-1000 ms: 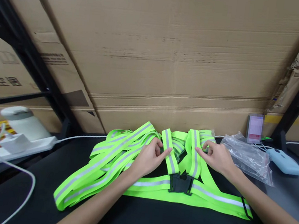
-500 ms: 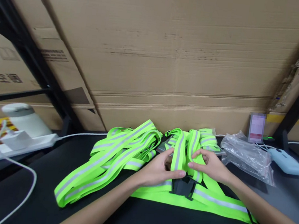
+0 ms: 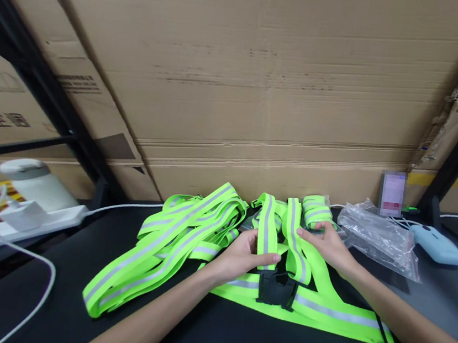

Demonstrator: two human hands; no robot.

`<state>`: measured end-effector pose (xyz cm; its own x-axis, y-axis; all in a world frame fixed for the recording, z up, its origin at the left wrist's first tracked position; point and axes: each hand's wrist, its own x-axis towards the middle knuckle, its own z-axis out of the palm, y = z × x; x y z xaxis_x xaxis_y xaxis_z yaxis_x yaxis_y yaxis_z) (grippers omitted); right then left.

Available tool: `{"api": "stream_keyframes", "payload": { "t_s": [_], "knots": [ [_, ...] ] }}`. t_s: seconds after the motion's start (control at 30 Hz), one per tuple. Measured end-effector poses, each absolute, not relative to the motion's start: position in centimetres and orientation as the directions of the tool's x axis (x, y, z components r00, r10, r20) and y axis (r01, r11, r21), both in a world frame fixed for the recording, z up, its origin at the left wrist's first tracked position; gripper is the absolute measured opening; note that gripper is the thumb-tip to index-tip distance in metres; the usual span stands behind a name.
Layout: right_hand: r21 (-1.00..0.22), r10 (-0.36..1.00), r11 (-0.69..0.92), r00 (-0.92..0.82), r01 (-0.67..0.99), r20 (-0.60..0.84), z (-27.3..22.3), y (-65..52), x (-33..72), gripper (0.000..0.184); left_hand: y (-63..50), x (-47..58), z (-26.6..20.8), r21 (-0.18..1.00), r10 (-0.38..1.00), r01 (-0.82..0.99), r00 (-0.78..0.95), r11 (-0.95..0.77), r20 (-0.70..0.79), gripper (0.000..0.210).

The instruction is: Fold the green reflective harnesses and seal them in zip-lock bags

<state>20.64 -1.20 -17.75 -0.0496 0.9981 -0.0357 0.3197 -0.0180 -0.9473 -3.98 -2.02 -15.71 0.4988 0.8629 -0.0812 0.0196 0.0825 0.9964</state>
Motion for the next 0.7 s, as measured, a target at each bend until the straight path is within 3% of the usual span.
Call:
{"api": "stream_keyframes", "payload": {
  "t_s": [0.13, 0.23, 0.47, 0.7],
  "knots": [
    [-0.911, 0.957, -0.089, -0.219, 0.402, -0.190, -17.0, -1.6, 21.2, 0.055, -2.3, -3.7, -15.3, 0.996, 0.847, 0.028, 0.525, 0.084, -0.086, 0.049],
    [-0.920, 0.919, -0.080, -0.329, 0.383, -0.216, -16.4, -2.3, 20.7, 0.056, -2.4, -3.7, -15.0, 0.986, 0.822, 0.156, 0.552, 0.066, -0.142, 0.045],
    [-0.994, 0.878, -0.085, -0.466, 0.075, -0.111, -15.6, -3.2, 19.3, 0.041, -2.9, -3.8, -15.0, 0.917, 0.833, 0.395, 0.486, 0.060, -0.264, 0.056],
    [-0.995, 0.891, -0.094, -0.443, 0.044, -0.104, -16.2, -3.4, 18.8, 0.049, -3.0, -3.0, -15.7, 0.950, 0.851, 0.270, 0.525, -0.156, -0.009, 0.035]
  ]
}}
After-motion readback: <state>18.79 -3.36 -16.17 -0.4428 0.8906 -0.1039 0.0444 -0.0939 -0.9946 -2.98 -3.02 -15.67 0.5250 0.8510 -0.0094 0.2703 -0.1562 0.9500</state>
